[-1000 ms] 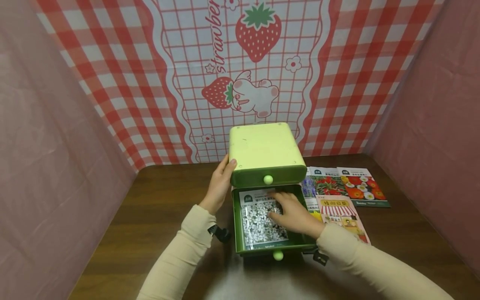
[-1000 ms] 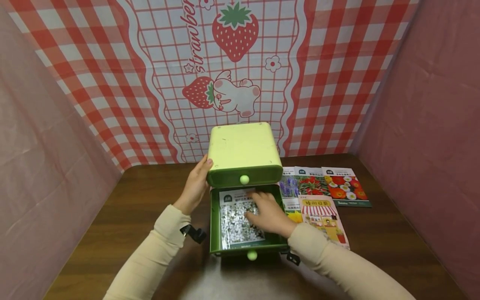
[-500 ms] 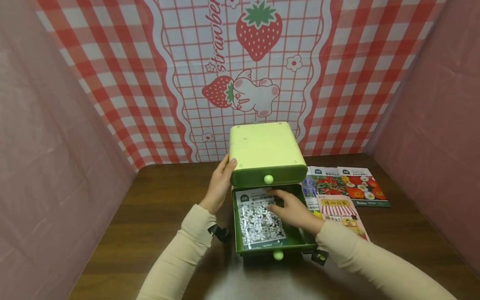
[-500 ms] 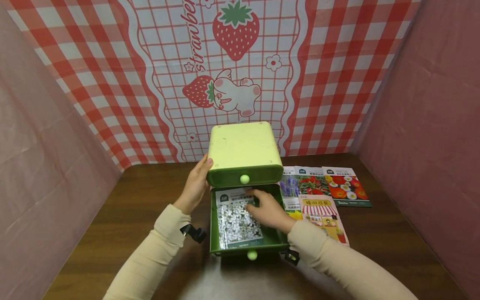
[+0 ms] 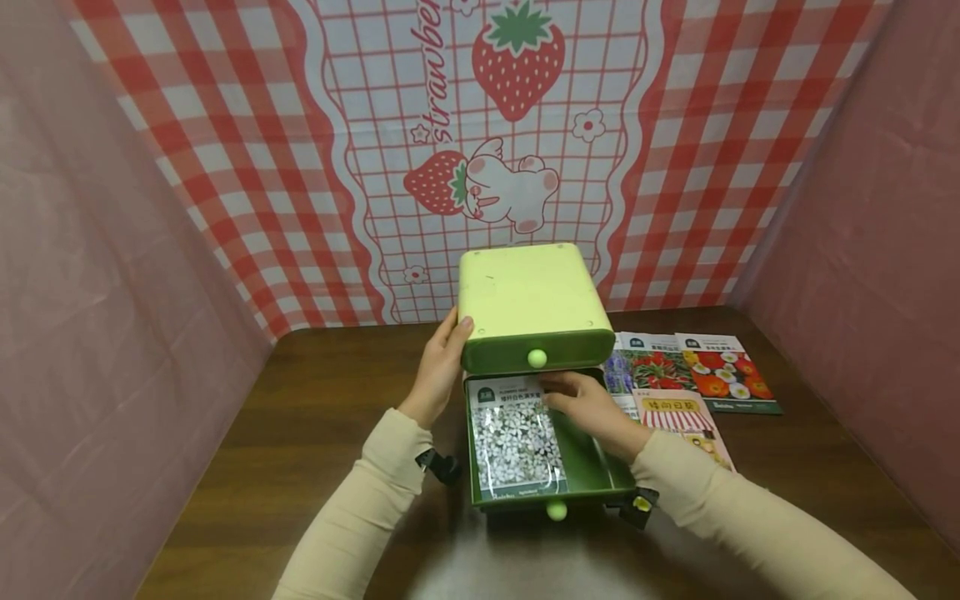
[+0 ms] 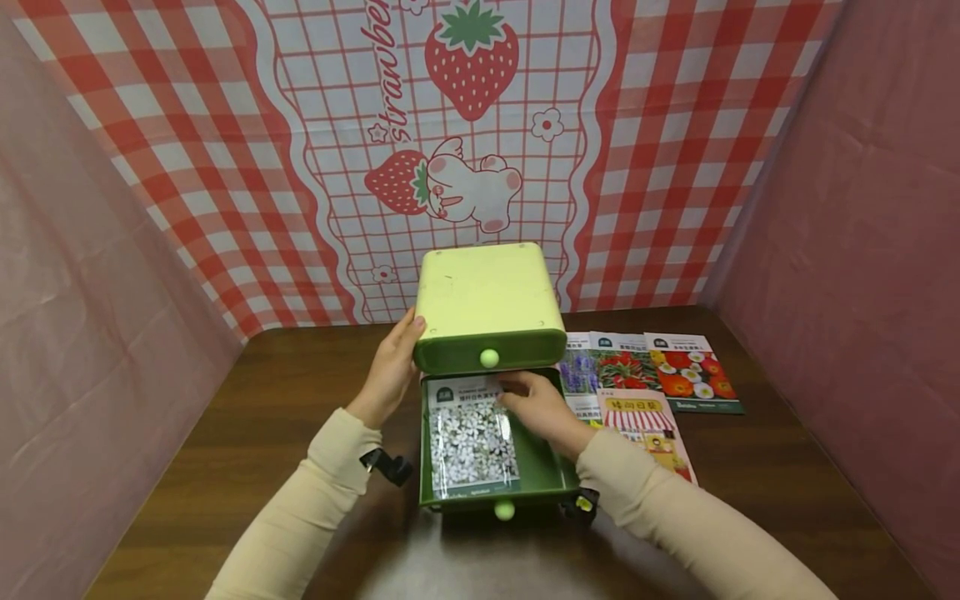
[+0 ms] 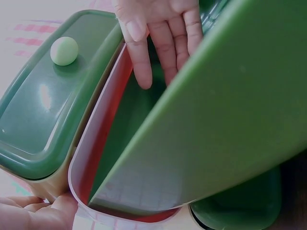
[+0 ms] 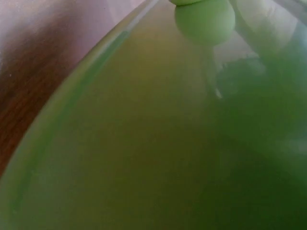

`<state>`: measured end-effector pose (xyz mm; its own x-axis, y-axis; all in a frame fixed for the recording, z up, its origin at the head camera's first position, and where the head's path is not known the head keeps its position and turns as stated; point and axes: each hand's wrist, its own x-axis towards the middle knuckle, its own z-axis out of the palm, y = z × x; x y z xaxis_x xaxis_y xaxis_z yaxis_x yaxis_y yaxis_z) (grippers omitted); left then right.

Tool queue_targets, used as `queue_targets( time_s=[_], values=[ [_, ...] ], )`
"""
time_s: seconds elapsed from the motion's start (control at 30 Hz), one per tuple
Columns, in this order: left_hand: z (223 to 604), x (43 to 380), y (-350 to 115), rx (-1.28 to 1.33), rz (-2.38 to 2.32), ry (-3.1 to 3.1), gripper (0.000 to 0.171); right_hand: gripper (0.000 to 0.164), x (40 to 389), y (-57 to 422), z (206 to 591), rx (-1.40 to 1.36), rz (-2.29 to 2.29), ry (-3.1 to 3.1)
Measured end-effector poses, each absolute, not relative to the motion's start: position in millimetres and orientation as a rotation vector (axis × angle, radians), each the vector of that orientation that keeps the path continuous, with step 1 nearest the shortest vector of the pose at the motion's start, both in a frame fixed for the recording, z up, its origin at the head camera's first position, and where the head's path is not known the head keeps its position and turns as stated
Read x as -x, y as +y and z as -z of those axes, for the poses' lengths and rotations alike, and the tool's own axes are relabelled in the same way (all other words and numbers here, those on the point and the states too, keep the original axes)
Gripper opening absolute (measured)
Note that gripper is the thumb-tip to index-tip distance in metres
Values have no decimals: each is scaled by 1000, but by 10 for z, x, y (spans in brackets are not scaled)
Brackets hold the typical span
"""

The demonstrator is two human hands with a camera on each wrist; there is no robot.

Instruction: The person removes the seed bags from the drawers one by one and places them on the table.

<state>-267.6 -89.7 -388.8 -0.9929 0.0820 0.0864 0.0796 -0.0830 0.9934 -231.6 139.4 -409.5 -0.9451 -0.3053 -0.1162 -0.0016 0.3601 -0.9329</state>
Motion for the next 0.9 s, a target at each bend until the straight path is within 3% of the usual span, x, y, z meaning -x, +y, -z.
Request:
queue_targets(
  time_s=[0.6,0.9],
  values=[
    [3893,2667,-903,-216,-2295,2125,68,56,2244,1372,4060,272,1337,2572],
    [3902,2678,-905,-237,-2312,2101,69,52,2298,1372,4080,267,1464,2483]
  ],
)
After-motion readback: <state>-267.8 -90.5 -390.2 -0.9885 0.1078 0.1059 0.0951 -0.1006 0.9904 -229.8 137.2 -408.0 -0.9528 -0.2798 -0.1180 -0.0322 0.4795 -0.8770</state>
